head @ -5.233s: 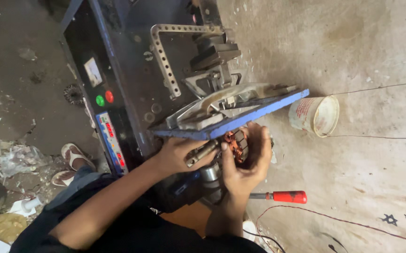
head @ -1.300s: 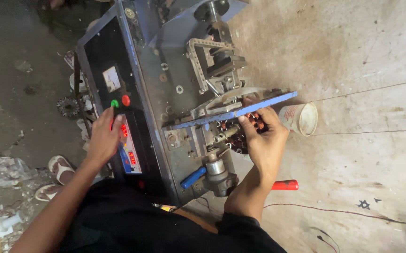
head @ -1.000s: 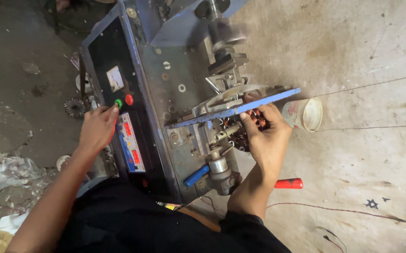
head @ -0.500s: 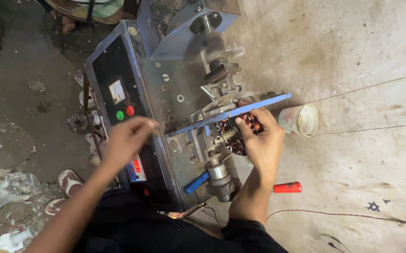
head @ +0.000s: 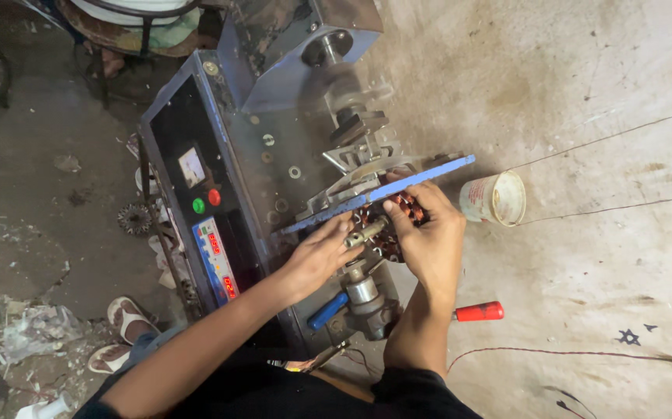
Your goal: The person is assembling a small electrical component, likely a motor stator, by hand. They repeatedly insert small copper wire loops into the slots of the component, which is held in a machine. The person uses both hands to manipulate the wires and the component.
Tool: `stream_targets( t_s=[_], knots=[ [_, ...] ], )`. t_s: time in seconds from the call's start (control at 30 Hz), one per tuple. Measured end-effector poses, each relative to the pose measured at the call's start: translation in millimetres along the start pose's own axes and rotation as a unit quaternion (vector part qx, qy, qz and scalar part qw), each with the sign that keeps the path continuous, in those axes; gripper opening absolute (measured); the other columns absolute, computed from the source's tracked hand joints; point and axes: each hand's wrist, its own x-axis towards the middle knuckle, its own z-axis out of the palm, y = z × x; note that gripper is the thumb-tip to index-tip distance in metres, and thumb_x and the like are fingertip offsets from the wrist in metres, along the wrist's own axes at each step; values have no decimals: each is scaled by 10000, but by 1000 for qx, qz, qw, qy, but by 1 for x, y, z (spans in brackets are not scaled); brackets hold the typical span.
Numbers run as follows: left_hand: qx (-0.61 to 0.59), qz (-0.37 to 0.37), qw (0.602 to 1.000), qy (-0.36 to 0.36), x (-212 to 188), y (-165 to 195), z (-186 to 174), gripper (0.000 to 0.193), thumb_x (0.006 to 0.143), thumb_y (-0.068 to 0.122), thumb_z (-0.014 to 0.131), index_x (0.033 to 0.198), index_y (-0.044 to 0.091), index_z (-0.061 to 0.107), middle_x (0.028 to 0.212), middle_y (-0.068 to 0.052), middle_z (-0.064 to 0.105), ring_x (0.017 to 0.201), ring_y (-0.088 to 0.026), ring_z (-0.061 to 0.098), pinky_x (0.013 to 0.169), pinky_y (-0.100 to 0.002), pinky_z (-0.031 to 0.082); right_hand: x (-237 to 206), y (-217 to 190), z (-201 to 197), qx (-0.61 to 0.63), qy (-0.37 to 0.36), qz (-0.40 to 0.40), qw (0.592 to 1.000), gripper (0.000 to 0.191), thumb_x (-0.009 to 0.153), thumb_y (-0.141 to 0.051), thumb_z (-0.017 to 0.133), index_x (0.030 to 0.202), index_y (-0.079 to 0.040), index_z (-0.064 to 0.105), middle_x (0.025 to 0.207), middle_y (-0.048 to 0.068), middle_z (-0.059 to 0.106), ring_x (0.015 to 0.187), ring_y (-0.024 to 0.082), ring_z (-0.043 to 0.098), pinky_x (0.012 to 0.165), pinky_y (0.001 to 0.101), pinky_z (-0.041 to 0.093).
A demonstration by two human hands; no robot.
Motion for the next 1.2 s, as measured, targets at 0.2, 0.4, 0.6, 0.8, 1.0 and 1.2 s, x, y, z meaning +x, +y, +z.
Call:
stream_targets(
  t_s=[0.2,0.4,0.6,0.8,1.0,1.2],
  knots=[
    [-74,28,997,-24,57,-23,-21,466,1002,315,648,1414,132,531,1381,-26,593,1284,-192,567,1096,-437,495,1,0,-1,-4,-4,12,1000,365,807,54,775,1158,-40,752,1194,115,757,1072,212,741,936,311,558],
    [-106,51,993,-14,104,-39,-44,643,843,435,825,1347,121,580,1282,-37,636,1198,-204,589,999,-456,525,3,-1,-1,-18,-6,21,1000,377,797,59,773,1159,-43,753,1213,113,751,1101,215,735,942,313,551],
    [-121,89,986,-74,93,-35,-45,781,740,458,892,1372,124,576,1329,-26,630,1262,-204,568,1081,-453,484,4,1,1,4,-2,45,999,375,808,56,770,1166,-53,756,1189,104,758,1088,209,741,941,303,560],
    [-130,111,975,-139,83,-24,-40,922,638,480,960,1396,127,571,1376,-15,625,1327,-203,547,1163,-451,442,7,-2,2,0,-4,32,999,381,796,59,770,1162,-45,755,1206,111,753,1119,219,732,963,311,549],
    [-145,104,981,-77,96,-42,-57,880,689,407,967,1392,84,548,1346,-68,644,1301,-235,570,1159,-438,457,8,0,2,-6,-14,50,999,381,796,50,761,1162,-55,755,1212,104,751,1115,220,733,957,310,550],
    [-147,71,986,-21,105,-48,-63,780,811,340,934,1409,43,530,1319,-112,638,1224,-243,574,1131,-423,442,10,-2,5,-29,-11,29,999,357,808,28,771,1155,-56,754,1217,102,750,1151,227,721,978,317,539]
  ],
)
